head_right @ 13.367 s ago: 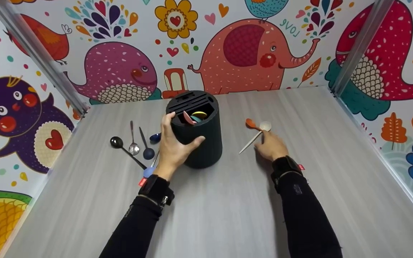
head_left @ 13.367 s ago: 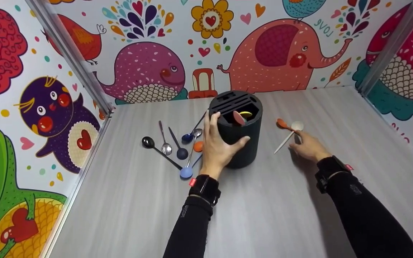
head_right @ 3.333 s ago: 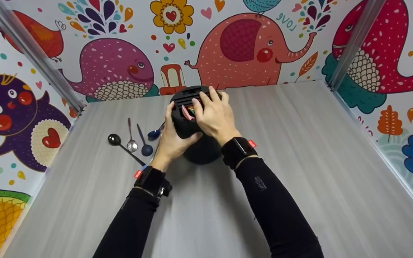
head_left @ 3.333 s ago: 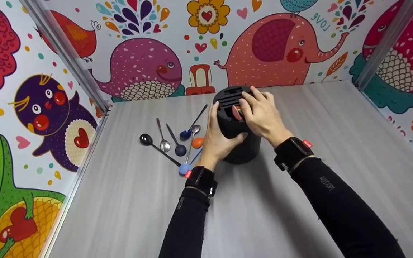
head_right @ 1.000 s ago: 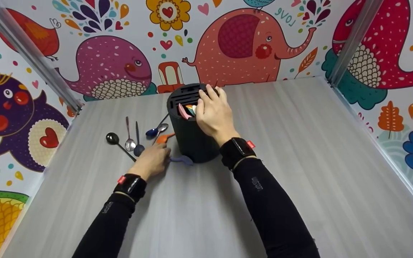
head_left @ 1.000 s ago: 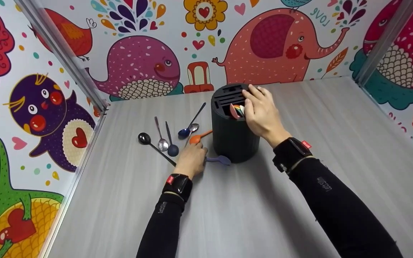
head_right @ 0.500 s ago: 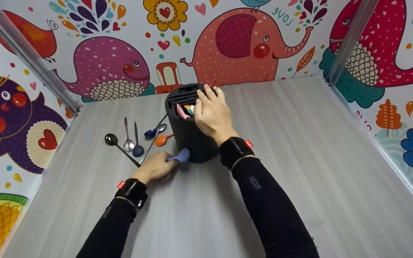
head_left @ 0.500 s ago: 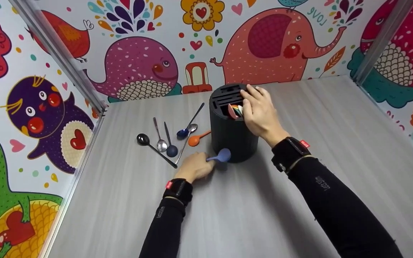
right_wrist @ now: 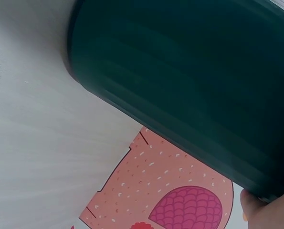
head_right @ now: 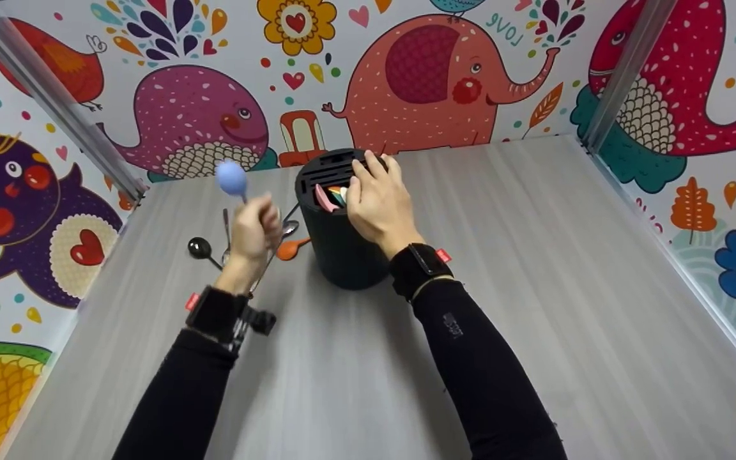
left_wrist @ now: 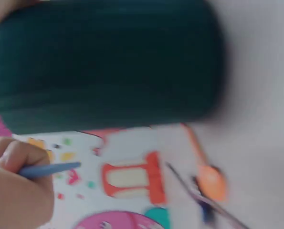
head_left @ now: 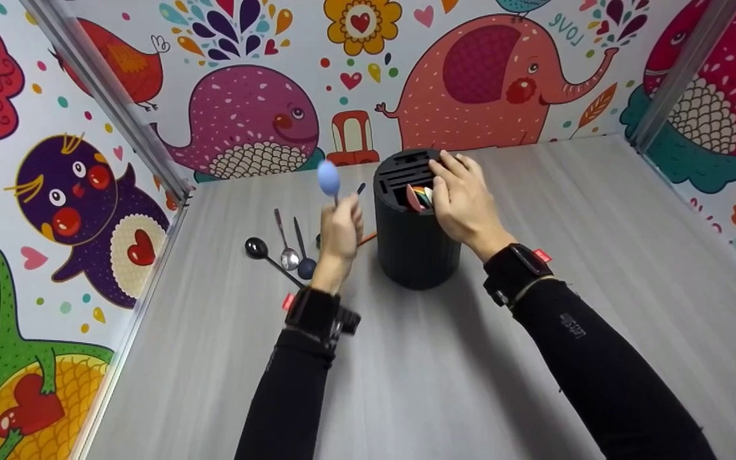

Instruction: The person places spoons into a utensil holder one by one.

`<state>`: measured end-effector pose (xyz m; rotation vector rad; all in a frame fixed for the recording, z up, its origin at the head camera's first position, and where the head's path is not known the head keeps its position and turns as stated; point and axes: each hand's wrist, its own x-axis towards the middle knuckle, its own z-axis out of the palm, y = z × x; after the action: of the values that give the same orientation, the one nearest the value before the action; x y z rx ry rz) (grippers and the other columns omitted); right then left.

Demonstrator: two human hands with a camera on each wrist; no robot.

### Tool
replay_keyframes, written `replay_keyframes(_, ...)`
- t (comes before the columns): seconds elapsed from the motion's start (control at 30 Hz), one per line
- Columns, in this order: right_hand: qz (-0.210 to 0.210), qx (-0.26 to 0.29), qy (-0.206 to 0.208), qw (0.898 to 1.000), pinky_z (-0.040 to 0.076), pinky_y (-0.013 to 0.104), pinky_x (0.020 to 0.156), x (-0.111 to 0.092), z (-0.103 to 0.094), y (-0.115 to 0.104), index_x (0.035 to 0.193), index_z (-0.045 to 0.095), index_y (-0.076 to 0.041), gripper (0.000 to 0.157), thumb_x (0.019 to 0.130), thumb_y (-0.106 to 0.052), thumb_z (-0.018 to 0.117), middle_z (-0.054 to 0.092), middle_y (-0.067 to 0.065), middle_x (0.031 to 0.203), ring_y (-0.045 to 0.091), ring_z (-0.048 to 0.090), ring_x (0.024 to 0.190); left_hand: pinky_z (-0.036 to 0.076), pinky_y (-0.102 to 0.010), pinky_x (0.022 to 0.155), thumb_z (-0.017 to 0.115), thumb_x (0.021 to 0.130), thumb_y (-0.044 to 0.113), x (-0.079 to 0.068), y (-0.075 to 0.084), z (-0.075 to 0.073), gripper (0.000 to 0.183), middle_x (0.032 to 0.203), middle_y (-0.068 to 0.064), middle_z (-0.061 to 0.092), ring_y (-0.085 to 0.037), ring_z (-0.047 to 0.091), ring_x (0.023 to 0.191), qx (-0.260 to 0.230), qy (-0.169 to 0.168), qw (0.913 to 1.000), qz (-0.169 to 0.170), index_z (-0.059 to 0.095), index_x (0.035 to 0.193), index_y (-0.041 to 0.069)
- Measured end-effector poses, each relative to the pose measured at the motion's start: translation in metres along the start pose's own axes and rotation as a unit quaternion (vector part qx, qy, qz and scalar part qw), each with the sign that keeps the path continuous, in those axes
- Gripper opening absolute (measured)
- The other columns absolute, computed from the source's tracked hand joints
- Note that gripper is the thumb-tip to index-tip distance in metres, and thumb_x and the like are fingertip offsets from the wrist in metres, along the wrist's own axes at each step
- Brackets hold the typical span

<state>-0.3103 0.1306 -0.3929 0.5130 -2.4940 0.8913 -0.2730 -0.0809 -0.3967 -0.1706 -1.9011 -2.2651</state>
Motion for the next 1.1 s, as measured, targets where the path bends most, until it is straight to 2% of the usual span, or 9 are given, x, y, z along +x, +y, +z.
replay_keyframes(0.07,0.004,0.0,-0.001,1.0,0.023,0.045,0.12,0.0,0.0,-0.001,0.141,0.057,0.001,0.049,0.104,-0.022,0.036,0.047,0.018,0.153,0.037,0.034,0.144,0.016,-0.022,0.043,0.04,0.101,0.016,0.007,0.017,0.011,0.047,0.049,0.008,0.025,-0.006,0.018,0.044,-0.034,0.005,0.9991,0.025,0.034,0.054,0.02)
replay_keyframes(0.2,0.01,-0.001,-0.005,1.0,0.023,0.045,0.12,0.001,-0.001,-0.001,0.141,0.057,0.0,0.049,0.104,-0.022,0.035,0.046,0.017,0.155,0.036,0.033,0.145,0.015,-0.021,0.041,0.038,0.102,0.013,0.021,0.046,0.033,0.047,0.048,0.008,0.023,-0.006,0.017,0.043,-0.062,-0.002,0.9951,0.077,0.033,0.055,0.019)
replay_keyframes(0.33,0.01,-0.003,-0.005,1.0,0.023,0.045,0.12,0.001,-0.002,-0.001,0.141,0.057,0.0,0.049,0.104,-0.022,0.035,0.046,0.017,0.155,0.037,0.033,0.145,0.014,-0.022,0.041,0.037,0.102,0.012,0.032,0.059,0.051,0.046,0.048,0.007,0.023,-0.006,0.017,0.043,-0.082,-0.028,0.9905,0.106,0.033,0.057,0.019)
replay_keyframes(0.53,0.008,-0.007,0.001,1.0,0.024,0.045,0.12,0.001,-0.001,-0.002,0.14,0.058,0.001,0.049,0.103,-0.022,0.035,0.047,0.017,0.154,0.038,0.035,0.144,0.015,-0.022,0.043,0.036,0.104,0.013,0.04,0.049,0.066,0.045,0.05,0.006,0.024,-0.007,0.018,0.044,-0.081,-0.055,0.9895,0.106,0.034,0.059,0.014)
replay_keyframes(0.7,0.008,-0.01,0.001,1.0,0.025,0.046,0.12,0.001,0.001,-0.001,0.139,0.059,0.001,0.049,0.103,-0.022,0.035,0.048,0.018,0.153,0.038,0.036,0.143,0.024,-0.022,0.045,0.042,0.104,0.011,0.046,0.035,0.069,0.041,0.051,0.004,0.032,-0.008,0.028,0.045,-0.015,-0.049,0.994,0.097,0.043,0.063,0.012)
replay_keyframes(0.8,0.007,-0.012,-0.002,1.0,0.025,0.047,0.12,0.0,0.002,-0.001,0.139,0.059,0.001,0.049,0.103,-0.022,0.035,0.047,0.019,0.153,0.039,0.035,0.143,0.038,-0.023,0.055,0.053,0.1,0.008,0.048,0.031,0.068,0.023,0.061,0.001,0.047,-0.011,0.045,0.055,0.025,-0.037,0.9943,0.097,0.055,0.077,0.007)
replay_keyframes(0.87,0.008,-0.01,0.0,1.0,0.026,0.047,0.119,0.001,0.003,-0.002,0.139,0.059,0.001,0.049,0.103,-0.022,0.035,0.048,0.019,0.153,0.039,0.036,0.143,0.045,-0.024,0.069,0.06,0.097,0.009,0.049,0.031,0.066,0.006,0.077,-0.003,0.058,-0.014,0.056,0.071,0.049,-0.029,0.9937,0.097,0.061,0.095,0.003)
replay_keyframes(1.0,0.011,-0.01,0.003,1.0,0.026,0.047,0.119,0.002,0.002,-0.002,0.14,0.059,0.001,0.049,0.103,-0.022,0.035,0.048,0.018,0.153,0.038,0.036,0.143,0.048,-0.027,0.092,0.067,0.094,0.018,0.049,0.034,0.065,0.042,0.113,-0.012,0.062,-0.021,0.061,0.104,0.081,-0.033,0.9925,0.085,0.055,0.13,0.0)
replay_keyframes(1.1,0.011,-0.012,0.003,1.0,0.025,0.046,0.12,0.001,0.001,-0.001,0.139,0.059,0.002,0.049,0.103,-0.022,0.036,0.048,0.019,0.152,0.038,0.036,0.143,0.046,-0.029,0.099,0.068,0.095,0.022,0.048,0.035,0.064,0.054,0.127,-0.016,0.059,-0.023,0.058,0.116,0.088,-0.041,0.9921,0.079,0.049,0.141,0.002)
